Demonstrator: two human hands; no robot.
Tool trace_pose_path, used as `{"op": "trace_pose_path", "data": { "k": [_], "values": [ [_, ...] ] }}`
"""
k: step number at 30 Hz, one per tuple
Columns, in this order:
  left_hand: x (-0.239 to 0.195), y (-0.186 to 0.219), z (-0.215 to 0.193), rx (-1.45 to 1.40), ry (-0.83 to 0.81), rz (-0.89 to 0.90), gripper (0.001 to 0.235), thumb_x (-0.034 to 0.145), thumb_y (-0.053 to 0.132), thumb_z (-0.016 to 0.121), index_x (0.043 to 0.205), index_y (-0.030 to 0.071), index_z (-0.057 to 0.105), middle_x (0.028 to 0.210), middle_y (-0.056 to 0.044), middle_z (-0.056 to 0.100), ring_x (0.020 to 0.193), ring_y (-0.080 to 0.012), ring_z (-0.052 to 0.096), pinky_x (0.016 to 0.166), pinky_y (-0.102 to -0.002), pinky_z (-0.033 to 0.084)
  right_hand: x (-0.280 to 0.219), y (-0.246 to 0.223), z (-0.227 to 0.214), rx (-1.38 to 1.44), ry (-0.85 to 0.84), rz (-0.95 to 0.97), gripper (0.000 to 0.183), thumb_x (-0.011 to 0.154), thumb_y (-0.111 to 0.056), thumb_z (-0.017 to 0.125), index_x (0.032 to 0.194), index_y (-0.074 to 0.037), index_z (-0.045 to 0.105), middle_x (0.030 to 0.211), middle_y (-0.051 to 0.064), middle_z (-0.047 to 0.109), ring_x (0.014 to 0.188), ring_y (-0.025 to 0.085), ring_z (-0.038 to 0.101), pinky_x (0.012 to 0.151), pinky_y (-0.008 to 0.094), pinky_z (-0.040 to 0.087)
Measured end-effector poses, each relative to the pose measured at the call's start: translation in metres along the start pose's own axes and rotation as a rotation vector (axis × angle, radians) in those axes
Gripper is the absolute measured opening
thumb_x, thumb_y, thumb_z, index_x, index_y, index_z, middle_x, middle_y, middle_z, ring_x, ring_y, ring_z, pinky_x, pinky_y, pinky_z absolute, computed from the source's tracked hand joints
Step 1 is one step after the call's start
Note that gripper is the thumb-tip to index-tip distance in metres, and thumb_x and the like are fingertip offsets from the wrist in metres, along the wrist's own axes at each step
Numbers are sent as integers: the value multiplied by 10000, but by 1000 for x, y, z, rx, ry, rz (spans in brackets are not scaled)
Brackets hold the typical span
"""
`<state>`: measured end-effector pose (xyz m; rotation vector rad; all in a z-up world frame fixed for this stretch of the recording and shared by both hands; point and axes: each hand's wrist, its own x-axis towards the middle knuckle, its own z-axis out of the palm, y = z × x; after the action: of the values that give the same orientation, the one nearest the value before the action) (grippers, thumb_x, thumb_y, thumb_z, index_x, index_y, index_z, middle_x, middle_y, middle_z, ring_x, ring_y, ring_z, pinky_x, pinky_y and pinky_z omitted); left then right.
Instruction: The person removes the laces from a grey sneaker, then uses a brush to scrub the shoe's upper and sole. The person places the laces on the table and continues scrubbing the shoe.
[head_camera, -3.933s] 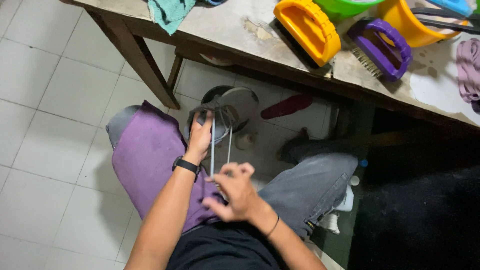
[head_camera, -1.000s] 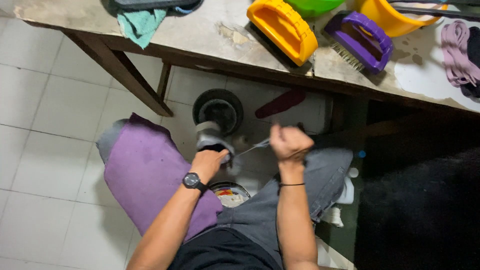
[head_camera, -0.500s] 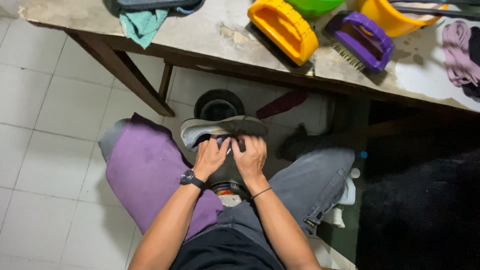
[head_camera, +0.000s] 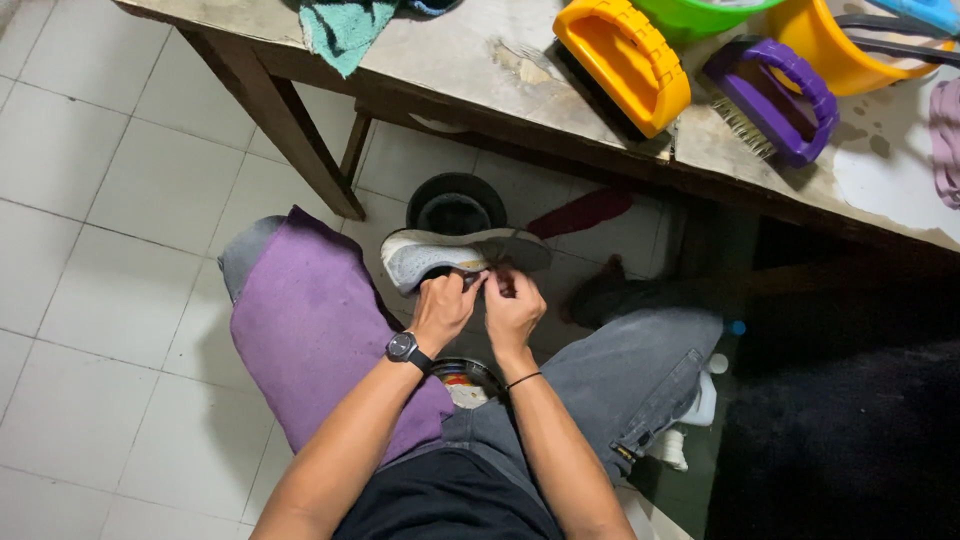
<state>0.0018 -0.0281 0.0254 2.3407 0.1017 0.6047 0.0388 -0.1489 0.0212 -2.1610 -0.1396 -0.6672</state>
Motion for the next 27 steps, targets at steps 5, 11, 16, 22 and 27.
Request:
{"op": "trace_pose_path", "data": {
  "k": [5,11,16,22,27],
  "values": [
    [6,-8,-5,16,-4,-135,465,972,362,681,695,6,571,553,-281,609,595,-497,672,509,-579,501,14,-20,-11,156,-222,-116,92,811,-170,803,793,-149,715,680,45,572,693,300,642,677,355,506],
    [43,-2,-42,-383,-59,-801,515,944,457,687,1286,84,588,1176,-253,695,1178,-452,615,987,-588,494,16,-51,-48,182,-650,-360,330,849,-431,728,747,-228,489,765,-61,535,1040,217,566,938,410,315],
    [52,-6,-44,-410,-99,-872,554,946,480,665,1355,133,529,1304,-251,647,1271,-462,555,1102,-599,434,10,-67,-71,-169,-656,-769,213,942,-450,561,877,-248,582,755,-21,525,935,242,551,756,442,331],
    [63,11,-57,-445,-22,-880,584,977,439,637,1428,110,467,1420,-272,558,1349,-457,491,1141,-588,405,-12,-55,-75,-337,-887,-860,371,1006,-244,483,1282,-50,637,633,134,730,1049,239,707,1157,426,272],
    [60,5,-59,-493,109,-798,585,1018,381,628,1471,68,431,1461,-312,491,1367,-462,463,1121,-579,424,-5,-79,-84,219,-1424,-150,510,1011,-387,561,697,8,636,635,298,648,721,518,675,707,597,493]
  ]
}}
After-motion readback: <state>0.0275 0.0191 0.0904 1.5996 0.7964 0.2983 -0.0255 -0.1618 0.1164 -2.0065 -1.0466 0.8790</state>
